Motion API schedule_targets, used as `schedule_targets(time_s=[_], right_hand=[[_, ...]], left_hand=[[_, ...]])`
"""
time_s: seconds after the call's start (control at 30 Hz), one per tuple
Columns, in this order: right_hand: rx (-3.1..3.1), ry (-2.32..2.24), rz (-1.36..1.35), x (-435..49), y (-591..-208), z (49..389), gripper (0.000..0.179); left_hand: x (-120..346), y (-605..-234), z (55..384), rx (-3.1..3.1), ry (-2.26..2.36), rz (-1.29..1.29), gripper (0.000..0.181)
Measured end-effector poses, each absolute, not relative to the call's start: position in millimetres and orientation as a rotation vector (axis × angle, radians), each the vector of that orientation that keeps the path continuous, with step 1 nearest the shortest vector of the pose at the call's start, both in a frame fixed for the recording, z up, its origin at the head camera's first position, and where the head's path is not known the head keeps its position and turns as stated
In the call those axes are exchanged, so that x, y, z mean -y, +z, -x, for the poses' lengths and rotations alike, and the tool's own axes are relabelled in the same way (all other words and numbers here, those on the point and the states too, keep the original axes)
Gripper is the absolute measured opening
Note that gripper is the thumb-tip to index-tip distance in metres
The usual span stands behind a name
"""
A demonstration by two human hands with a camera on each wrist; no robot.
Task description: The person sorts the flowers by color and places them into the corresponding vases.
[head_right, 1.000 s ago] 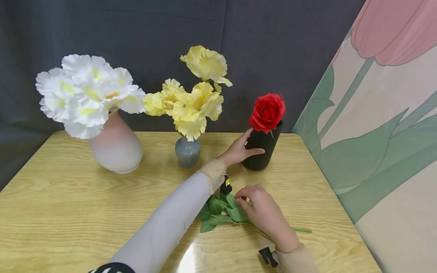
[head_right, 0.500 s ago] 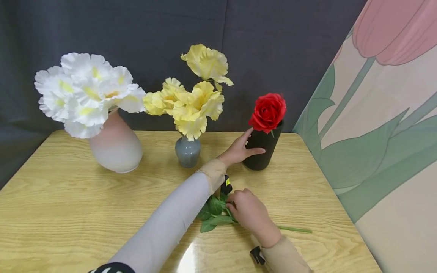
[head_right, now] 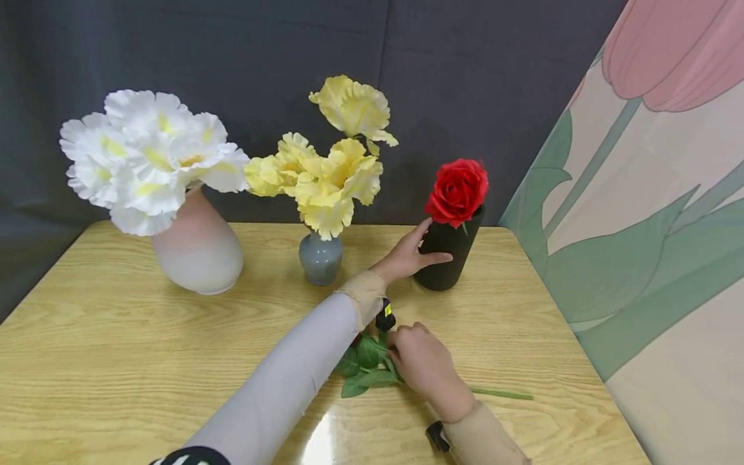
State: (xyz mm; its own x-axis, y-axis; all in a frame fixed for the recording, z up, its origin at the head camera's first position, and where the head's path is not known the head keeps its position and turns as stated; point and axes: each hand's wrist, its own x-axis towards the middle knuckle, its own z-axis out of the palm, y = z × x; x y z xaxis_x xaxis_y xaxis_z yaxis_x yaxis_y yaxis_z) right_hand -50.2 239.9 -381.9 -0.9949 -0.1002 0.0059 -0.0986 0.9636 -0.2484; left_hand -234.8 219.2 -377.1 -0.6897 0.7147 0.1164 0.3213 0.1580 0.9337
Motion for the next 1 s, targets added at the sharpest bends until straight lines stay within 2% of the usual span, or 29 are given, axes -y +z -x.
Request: schedule_targets(time_s=[0.3,1.0], right_hand=[[-3.229,-0.283,0.310,-244,-374,41,0.019],[-3.312,-0.267,0.406,-273,-358,26,0.025]], left_hand=[[-218,-376,235,-2.089,1.537,-0.986,0.095],[-221,-377,234,-2.111,1.545,-0.991,0.094]])
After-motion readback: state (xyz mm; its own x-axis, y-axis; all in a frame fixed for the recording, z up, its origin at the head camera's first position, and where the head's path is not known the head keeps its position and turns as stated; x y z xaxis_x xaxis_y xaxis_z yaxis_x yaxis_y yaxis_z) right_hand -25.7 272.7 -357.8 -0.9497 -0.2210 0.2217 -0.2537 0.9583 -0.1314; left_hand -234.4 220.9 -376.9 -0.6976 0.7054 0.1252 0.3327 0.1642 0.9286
